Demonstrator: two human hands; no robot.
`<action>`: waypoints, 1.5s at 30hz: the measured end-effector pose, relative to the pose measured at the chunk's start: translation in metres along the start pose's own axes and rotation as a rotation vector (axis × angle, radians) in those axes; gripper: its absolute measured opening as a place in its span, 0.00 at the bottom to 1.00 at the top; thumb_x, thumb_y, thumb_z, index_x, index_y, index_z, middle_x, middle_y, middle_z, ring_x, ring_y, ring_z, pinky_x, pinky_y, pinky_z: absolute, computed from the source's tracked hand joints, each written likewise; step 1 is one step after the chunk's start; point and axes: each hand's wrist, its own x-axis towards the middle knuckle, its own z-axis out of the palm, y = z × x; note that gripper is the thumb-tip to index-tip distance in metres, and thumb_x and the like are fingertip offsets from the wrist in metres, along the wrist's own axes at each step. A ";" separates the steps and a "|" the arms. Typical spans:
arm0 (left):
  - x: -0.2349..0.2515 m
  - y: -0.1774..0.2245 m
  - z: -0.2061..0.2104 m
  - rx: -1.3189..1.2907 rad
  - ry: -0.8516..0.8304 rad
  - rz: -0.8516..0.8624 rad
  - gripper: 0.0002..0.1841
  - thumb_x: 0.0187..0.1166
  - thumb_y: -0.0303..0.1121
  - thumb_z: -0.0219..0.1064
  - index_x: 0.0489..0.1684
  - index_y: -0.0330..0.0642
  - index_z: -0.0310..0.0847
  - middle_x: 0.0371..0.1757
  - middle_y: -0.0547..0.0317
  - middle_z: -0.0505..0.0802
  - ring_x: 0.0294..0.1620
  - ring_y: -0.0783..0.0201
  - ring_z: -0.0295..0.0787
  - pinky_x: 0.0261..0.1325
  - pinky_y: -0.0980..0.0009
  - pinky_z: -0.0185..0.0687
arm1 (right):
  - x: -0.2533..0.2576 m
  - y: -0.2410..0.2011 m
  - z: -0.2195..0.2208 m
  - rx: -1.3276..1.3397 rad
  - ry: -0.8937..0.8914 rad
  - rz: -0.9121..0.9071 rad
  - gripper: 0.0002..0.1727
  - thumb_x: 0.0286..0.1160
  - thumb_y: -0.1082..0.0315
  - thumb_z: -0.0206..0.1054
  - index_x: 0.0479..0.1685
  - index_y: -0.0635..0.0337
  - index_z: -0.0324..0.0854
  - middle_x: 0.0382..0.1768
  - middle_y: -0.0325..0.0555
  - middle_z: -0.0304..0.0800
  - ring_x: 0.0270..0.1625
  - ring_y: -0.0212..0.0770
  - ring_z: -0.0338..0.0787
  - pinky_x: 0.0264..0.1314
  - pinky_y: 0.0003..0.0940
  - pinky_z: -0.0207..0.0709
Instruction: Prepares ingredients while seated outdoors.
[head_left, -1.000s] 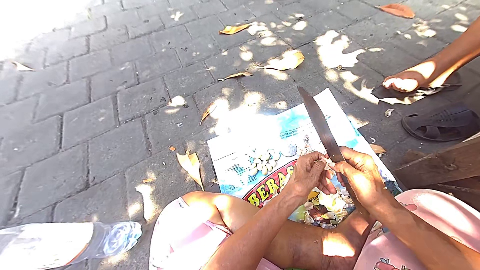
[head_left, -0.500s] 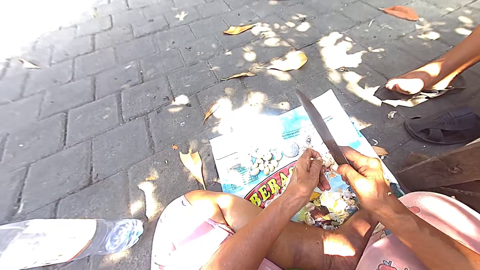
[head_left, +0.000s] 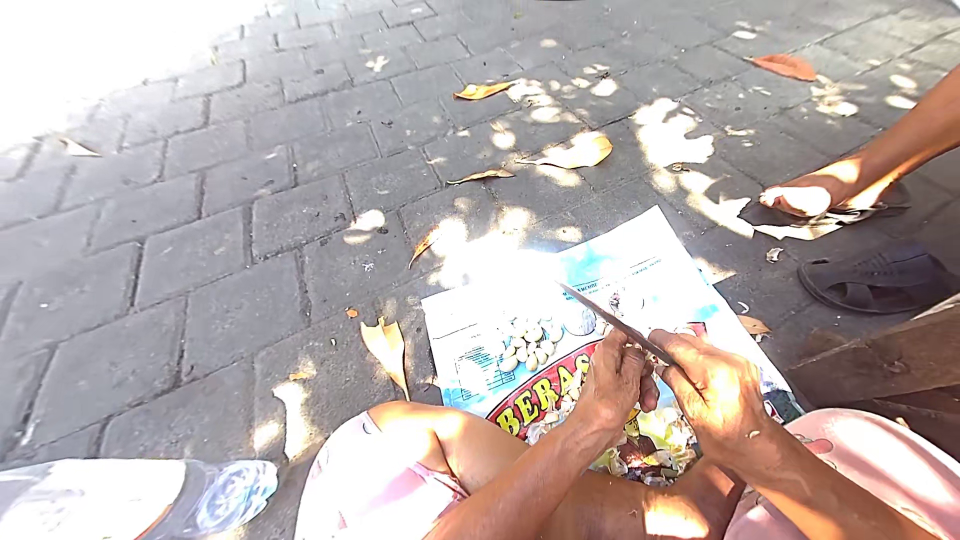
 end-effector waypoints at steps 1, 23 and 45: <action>0.000 -0.001 0.000 -0.003 0.000 0.003 0.10 0.90 0.27 0.41 0.45 0.38 0.69 0.18 0.62 0.76 0.14 0.71 0.74 0.24 0.77 0.77 | 0.000 0.000 0.001 -0.011 0.004 -0.001 0.20 0.76 0.63 0.52 0.51 0.55 0.91 0.27 0.37 0.84 0.27 0.37 0.84 0.25 0.36 0.74; 0.001 -0.011 -0.002 0.084 -0.027 0.071 0.11 0.90 0.28 0.43 0.43 0.36 0.72 0.21 0.64 0.78 0.17 0.73 0.78 0.28 0.77 0.82 | -0.001 0.004 0.004 0.052 0.034 0.129 0.17 0.69 0.63 0.54 0.36 0.50 0.93 0.25 0.33 0.88 0.28 0.31 0.85 0.28 0.35 0.76; -0.004 -0.013 0.000 0.202 0.044 0.080 0.10 0.91 0.28 0.45 0.48 0.35 0.72 0.26 0.62 0.81 0.19 0.72 0.79 0.28 0.76 0.82 | 0.001 0.003 0.006 -0.035 -0.153 0.051 0.19 0.71 0.63 0.52 0.46 0.55 0.90 0.24 0.41 0.85 0.25 0.44 0.87 0.24 0.46 0.77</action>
